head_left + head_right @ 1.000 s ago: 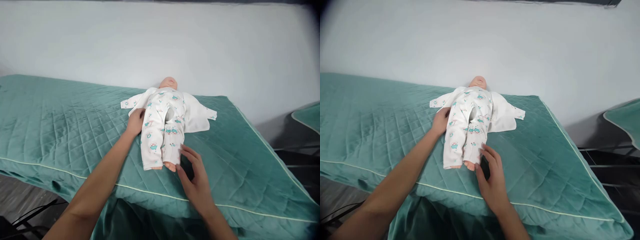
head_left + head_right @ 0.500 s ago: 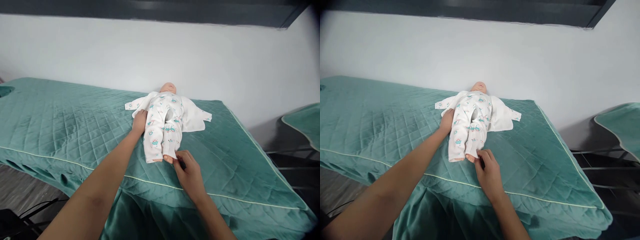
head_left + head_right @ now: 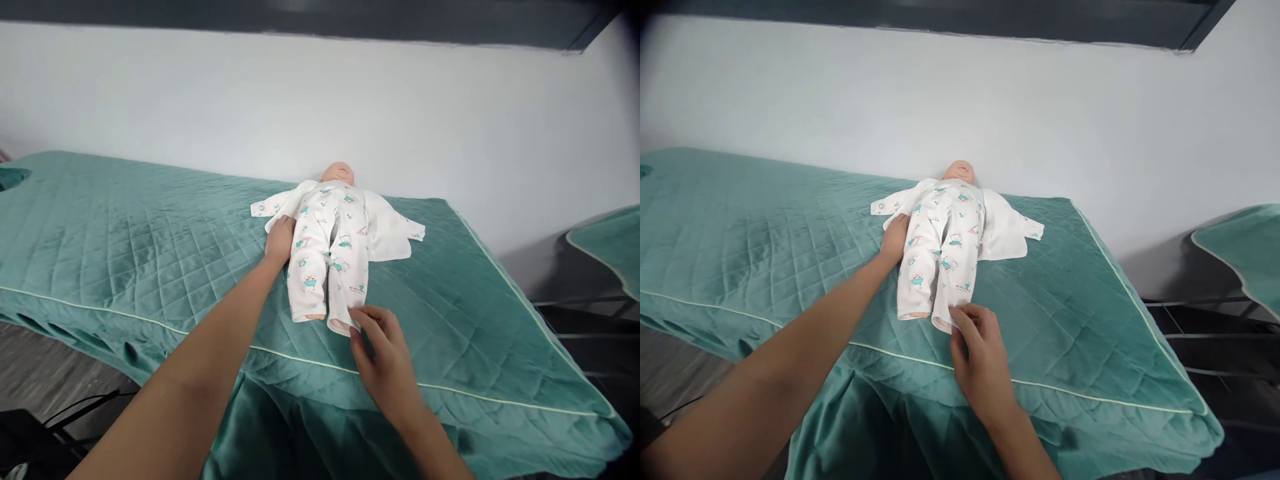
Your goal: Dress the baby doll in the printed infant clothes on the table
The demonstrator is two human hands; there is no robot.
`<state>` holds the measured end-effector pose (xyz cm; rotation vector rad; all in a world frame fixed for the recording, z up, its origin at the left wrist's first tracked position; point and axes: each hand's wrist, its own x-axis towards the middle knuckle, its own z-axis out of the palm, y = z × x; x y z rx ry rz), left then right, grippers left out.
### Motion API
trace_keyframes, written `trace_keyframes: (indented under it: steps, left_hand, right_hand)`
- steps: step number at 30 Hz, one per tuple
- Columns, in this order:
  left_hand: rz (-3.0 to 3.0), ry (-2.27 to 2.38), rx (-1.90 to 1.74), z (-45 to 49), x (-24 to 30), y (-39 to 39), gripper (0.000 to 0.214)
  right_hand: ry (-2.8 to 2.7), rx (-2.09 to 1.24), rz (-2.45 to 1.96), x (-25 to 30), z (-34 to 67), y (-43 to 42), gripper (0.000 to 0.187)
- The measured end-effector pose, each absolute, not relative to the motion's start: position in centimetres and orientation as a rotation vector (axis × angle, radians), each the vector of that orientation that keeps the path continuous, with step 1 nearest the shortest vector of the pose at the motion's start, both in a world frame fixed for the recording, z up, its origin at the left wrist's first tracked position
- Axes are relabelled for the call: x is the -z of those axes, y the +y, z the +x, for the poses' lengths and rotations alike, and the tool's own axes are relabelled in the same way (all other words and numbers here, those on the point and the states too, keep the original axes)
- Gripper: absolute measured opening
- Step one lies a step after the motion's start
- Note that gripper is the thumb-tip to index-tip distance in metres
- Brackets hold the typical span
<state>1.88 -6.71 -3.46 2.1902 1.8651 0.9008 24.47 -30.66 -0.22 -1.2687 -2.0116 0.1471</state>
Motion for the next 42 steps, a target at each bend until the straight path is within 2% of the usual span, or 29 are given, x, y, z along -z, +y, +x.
trace_keyframes:
  steps: [7, 11, 18, 30, 36, 42]
  left_hand:
    - [2.133, 1.873, -0.940, 1.9, 3.4, -6.8, 0.021]
    - [2.098, 1.886, -0.945, 2.0, 3.2, -6.8, 0.021]
    - [2.074, 1.889, -0.947, 2.0, 3.1, -6.9, 0.020]
    - [2.018, 1.879, -0.980, 2.2, 2.8, -7.2, 0.023]
    - [1.964, 1.867, -1.037, 2.1, 3.1, -6.8, 0.022]
    - [1.945, 1.836, -1.062, 2.1, 2.9, -7.0, 0.018]
  right_hand:
    - [-1.946, -0.064, -1.179, -1.5, 22.7, -31.0, 0.037]
    - [-2.115, -0.007, -1.270, -1.9, 21.2, -30.5, 0.035]
    - [-2.198, 0.129, -1.536, -1.7, 19.3, -28.9, 0.014]
    - [-2.224, 0.149, -1.318, -3.1, 18.7, -30.6, 0.011]
    - [-2.265, 0.116, -1.329, -2.5, 18.9, -30.4, 0.030]
    - [-2.266, -0.045, -1.239, -2.6, 19.3, -30.7, 0.016]
